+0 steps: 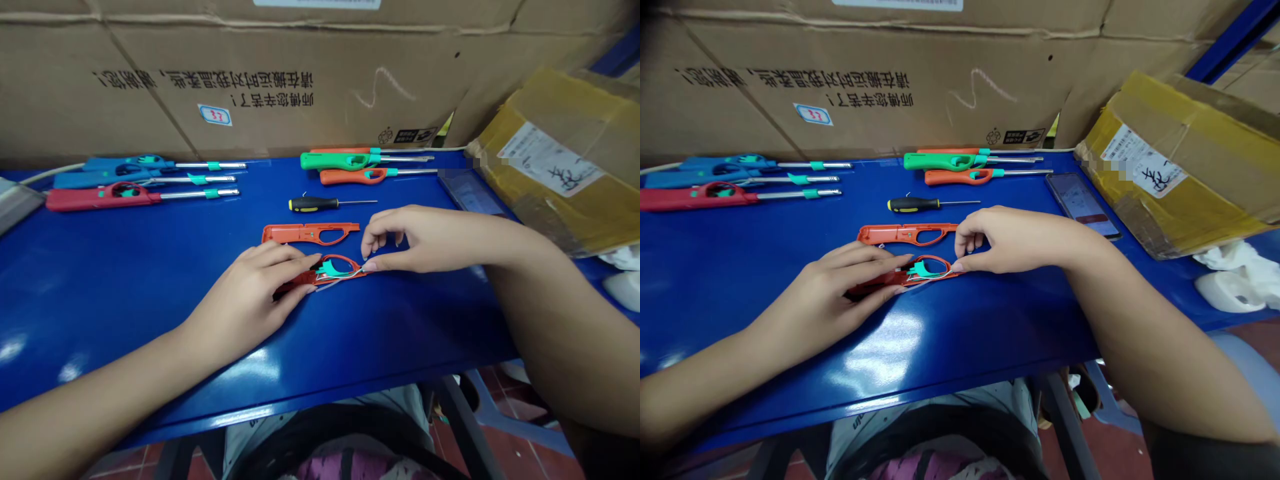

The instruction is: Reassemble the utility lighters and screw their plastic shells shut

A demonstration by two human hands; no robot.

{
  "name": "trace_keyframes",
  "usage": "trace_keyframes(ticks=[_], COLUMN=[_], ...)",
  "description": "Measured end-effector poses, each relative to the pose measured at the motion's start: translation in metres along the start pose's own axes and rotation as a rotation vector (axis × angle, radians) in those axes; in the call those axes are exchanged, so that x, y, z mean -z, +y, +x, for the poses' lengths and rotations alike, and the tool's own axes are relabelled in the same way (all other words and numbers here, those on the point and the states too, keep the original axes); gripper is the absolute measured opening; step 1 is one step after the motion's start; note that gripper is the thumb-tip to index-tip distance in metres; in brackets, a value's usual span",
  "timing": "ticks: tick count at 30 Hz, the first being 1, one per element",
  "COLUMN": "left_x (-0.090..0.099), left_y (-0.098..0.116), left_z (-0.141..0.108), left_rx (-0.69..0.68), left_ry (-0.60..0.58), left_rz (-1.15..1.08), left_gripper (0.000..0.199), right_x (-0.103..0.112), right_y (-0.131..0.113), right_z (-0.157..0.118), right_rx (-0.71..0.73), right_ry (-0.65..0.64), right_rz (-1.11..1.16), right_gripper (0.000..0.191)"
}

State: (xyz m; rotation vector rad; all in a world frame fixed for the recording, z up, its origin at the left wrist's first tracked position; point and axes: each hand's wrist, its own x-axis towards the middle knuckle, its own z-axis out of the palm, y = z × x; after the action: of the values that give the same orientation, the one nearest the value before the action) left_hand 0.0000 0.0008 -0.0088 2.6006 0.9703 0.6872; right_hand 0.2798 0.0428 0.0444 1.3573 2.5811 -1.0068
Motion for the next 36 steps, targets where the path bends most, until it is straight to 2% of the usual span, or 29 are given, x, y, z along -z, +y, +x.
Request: trace_keyframes(ticks=[10, 13, 15, 17, 22, 26, 31, 36], left_x=[-0.001, -0.001, -0.001, -0.001, 0.001, 0.0, -0.004, -0.004], left_y=[0.0, 0.0, 0.001, 0.002, 0.003, 0.003, 0.003, 0.002], left_z=[0.0, 0.0, 0.001, 0.001, -0.001, -0.004, -0.003, -0.001], left_rx=[0.004, 0.008, 0.013, 0.022, 0.008, -0.011, -0.056, -0.113], left_ry=[0.008, 0.001, 0.009, 0.014, -0.022, 0.003, 0.027, 0.058], left_rz=[-0.022, -0.018, -0.02, -0.027, -0.024, -0.003, -0.011, -0.022], left_gripper=[0.031, 0.032, 0.031, 0.028, 0.023, 0.026, 0.019, 0.009], right_x=[-0.009, -0.009, -0.01, -0.011, -0.017, -0.02, -0.02, -0.023], right_y=[0.005, 0.002, -0.002, -0.006, -0.009, -0.006, -0.009, -0.014], right_z=[0.016, 0.013, 0.01, 0.01, 0.015, 0.017, 0.015, 0.015], right_rx=[-0.106, -0.007, 0.113, 0.172, 0.097, 0.102, 0.202, 0.148], right_ry=[-0.022, 0.031, 0.082, 0.105, 0.08, 0.102, 0.078, 0.12], right_rz=[0.066, 0.035, 0.014, 0.021, 0.087, 0.097, 0.076, 0.063], right_gripper=[0.04, 0.037, 0.027, 0.019, 0.026, 0.027, 0.017, 0.013])
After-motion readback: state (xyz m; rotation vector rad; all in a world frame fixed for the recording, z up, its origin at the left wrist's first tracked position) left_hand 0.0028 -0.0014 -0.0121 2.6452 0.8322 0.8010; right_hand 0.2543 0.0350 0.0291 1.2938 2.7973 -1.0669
